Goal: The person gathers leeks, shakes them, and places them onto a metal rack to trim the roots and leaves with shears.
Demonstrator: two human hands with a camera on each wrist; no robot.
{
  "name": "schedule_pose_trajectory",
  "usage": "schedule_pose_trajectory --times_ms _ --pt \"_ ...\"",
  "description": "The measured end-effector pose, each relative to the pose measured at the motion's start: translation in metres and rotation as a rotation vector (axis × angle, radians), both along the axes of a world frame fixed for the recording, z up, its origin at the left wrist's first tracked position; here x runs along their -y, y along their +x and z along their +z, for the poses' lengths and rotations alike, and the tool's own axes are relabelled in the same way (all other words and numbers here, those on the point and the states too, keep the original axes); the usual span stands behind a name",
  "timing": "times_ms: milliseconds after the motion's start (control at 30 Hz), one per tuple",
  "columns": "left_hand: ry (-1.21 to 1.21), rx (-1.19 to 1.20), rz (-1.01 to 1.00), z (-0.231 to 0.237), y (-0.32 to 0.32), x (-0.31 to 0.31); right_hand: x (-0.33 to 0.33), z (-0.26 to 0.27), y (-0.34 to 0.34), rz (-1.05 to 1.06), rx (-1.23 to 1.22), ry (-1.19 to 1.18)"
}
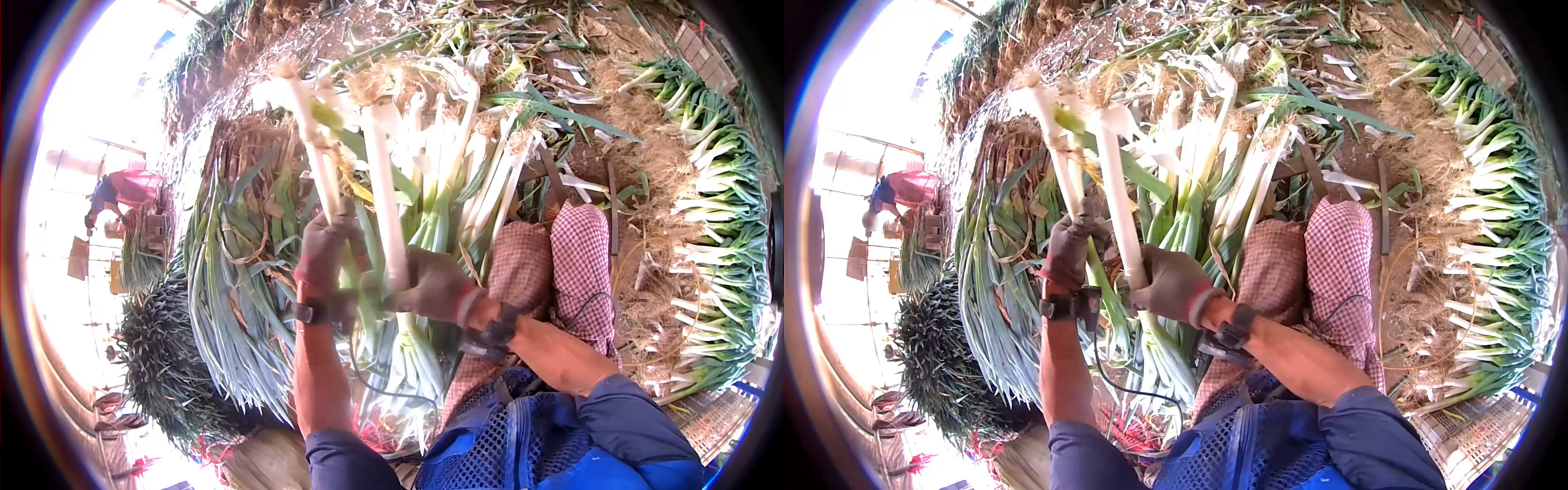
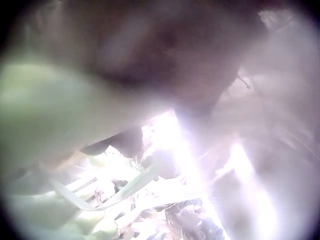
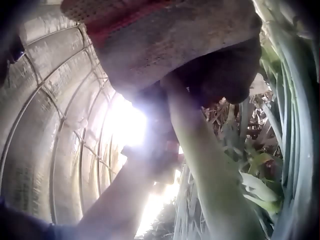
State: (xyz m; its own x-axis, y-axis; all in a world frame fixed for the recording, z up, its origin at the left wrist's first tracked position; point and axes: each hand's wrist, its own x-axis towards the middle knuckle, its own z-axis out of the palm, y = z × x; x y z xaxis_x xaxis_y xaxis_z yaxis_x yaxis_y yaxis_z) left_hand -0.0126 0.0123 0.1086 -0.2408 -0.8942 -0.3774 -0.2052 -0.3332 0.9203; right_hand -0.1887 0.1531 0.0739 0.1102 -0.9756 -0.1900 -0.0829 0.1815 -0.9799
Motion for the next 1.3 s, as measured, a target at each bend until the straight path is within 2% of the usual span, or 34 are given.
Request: schedule_pose_trajectory --times_ms 33,67,100,167,200,267,333,400,467,500,533,567,633,667,733,767,833,867,933,967,1000,1067,1133,1167,1233,1300 --pt "-0.018 0.063 -0.043 0.000 -0.003 -0.004 0.005 0.005 0.003 0.014 -0.082 0.015" --pt "-0.093 -0.001 -0.143 -0.011 0.003 -0.004 0.008 0.009 0.007 0.025 -0.162 0.031" --pt "-0.144 -0.131 -0.166 -0.008 -0.002 -0.013 0.013 0.008 0.012 0.019 -0.165 0.024" --pt "-0.201 -0.366 -0.135 0.005 -0.034 -0.038 0.018 -0.001 0.019 0.146 -0.499 -0.069" --pt "-0.203 -0.126 -0.171 0.015 -0.042 -0.044 0.014 0.004 0.017 0.142 -0.499 -0.064" --pt "-0.276 0.072 -0.043 0.017 -0.049 -0.050 0.010 0.023 0.010 0.228 -0.486 -0.067" --pt "-0.229 0.073 -0.049 0.026 -0.042 -0.055 0.011 0.037 -0.008 0.286 -0.534 -0.059" --pt "-0.206 0.155 -0.088 0.019 -0.012 -0.048 0.019 0.065 -0.045 0.385 -0.447 -0.088" --pt "-0.191 0.060 -0.030 0.027 0.000 -0.058 0.023 0.083 -0.076 0.035 -0.283 -0.326" --pt "-0.159 -0.059 -0.032 0.029 0.006 -0.063 0.034 0.088 -0.082 -0.046 -0.359 -0.444" --pt "-0.164 -0.059 -0.030 0.032 0.010 -0.069 0.045 0.092 -0.088 -0.129 -0.436 -0.563" --pt "-0.160 -0.046 -0.069 0.035 0.013 -0.075 0.060 0.090 -0.091 -0.130 -0.436 -0.566" --pt "-0.136 0.060 -0.168 0.049 0.012 -0.085 0.088 0.080 -0.080 -0.024 -0.667 -0.553" --pt "-0.153 0.059 -0.182 0.042 0.015 -0.089 0.091 0.075 -0.069 -0.006 -0.777 -0.533" --pt "-0.117 0.082 -0.224 0.044 0.012 -0.098 0.098 0.075 -0.053 0.173 -0.801 -0.489" --pt "-0.078 0.124 -0.265 0.040 0.013 -0.099 0.108 0.051 -0.042 0.251 -0.670 -0.529" --pt "-0.092 0.086 -0.244 0.039 0.007 -0.103 0.089 0.059 -0.030 0.224 -0.429 -0.397" --pt "-0.063 0.094 -0.242 0.038 0.007 -0.104 0.087 0.070 -0.036 0.227 -0.432 -0.398" --pt "-0.128 0.157 -0.256 0.034 0.006 -0.110 0.083 0.091 -0.048 0.163 -0.678 -0.015" --pt "-0.194 0.221 -0.270 0.033 0.006 -0.112 0.097 0.061 -0.067 -0.014 -0.844 -0.434" --pt "-0.083 0.257 -0.282 0.038 0.005 -0.116 0.130 0.038 -0.105 -0.223 -0.969 -0.538" --pt "-0.040 0.308 -0.354 -0.004 0.027 -0.124 0.193 0.026 -0.221 -0.488 -1.802 -0.341" --pt "-0.166 0.275 -0.378 -0.018 0.034 -0.141 0.159 0.084 -0.293 -0.751 -0.786 -0.121" --pt "-0.222 0.304 -0.388 -0.017 0.034 -0.145 0.150 0.095 -0.307 -0.599 -1.103 -0.087" --pt "-0.239 0.433 -0.341 -0.027 0.029 -0.147 0.135 0.106 -0.299 -0.481 -0.916 -0.145" --pt "-0.179 0.498 -0.265 -0.045 0.026 -0.148 0.110 0.098 -0.271 -0.444 -0.371 -0.287"
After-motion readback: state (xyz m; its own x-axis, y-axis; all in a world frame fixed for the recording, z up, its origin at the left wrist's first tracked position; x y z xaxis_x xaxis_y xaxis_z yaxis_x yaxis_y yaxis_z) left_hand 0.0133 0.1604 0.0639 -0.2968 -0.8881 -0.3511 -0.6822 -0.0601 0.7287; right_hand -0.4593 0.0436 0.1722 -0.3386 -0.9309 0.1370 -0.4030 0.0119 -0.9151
